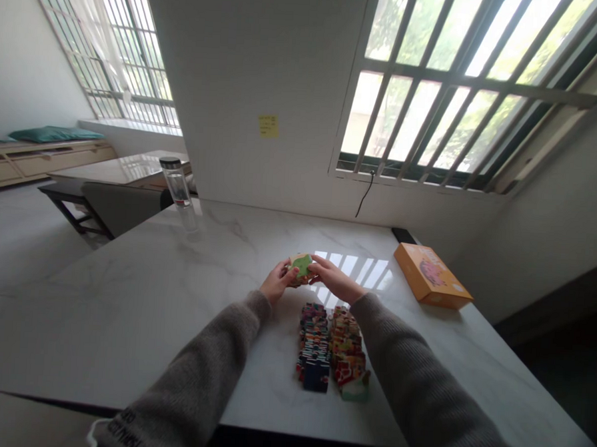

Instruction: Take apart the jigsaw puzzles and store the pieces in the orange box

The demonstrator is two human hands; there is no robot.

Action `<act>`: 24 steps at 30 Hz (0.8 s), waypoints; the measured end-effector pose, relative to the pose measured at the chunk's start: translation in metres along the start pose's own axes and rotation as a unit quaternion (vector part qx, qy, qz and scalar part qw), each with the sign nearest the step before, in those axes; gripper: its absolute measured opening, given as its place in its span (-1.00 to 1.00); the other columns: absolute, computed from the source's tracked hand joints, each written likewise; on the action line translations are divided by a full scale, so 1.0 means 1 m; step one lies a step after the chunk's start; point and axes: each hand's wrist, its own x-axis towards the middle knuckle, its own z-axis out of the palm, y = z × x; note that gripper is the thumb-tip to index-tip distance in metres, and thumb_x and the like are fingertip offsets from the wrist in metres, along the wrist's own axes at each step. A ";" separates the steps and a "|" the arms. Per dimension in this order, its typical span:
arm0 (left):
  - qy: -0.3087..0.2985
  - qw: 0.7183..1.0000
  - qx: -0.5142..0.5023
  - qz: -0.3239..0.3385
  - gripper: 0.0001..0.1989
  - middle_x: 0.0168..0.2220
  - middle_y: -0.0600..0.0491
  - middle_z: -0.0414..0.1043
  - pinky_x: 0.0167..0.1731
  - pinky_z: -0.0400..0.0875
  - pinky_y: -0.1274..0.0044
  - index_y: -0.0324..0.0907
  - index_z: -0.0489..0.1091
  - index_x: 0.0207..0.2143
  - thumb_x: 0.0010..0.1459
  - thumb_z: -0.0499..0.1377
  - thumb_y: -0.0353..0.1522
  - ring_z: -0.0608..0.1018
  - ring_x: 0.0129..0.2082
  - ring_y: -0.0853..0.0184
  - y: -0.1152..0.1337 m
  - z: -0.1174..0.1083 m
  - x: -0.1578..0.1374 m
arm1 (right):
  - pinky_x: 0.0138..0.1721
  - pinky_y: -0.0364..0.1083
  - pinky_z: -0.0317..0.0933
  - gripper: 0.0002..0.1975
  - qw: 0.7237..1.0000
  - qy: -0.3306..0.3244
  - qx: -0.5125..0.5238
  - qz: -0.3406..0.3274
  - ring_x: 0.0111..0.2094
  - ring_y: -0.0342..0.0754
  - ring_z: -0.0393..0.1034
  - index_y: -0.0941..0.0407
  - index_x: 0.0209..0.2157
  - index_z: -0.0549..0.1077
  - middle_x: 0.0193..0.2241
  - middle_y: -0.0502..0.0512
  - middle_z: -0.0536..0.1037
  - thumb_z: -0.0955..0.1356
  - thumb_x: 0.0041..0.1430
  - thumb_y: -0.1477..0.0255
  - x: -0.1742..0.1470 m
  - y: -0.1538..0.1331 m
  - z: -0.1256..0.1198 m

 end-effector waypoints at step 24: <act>0.009 0.921 0.363 0.138 -0.80 -0.25 -0.07 0.50 -0.18 0.45 0.38 -0.19 0.47 -0.19 0.10 0.19 -0.37 0.55 -0.24 0.23 -0.001 -0.005 -0.013 | -0.23 -0.11 0.29 -0.74 0.981 0.089 -0.169 0.043 -0.25 -0.05 0.40 0.11 -0.15 0.51 -0.28 0.07 0.55 0.34 0.09 0.40 0.005 0.023 -0.044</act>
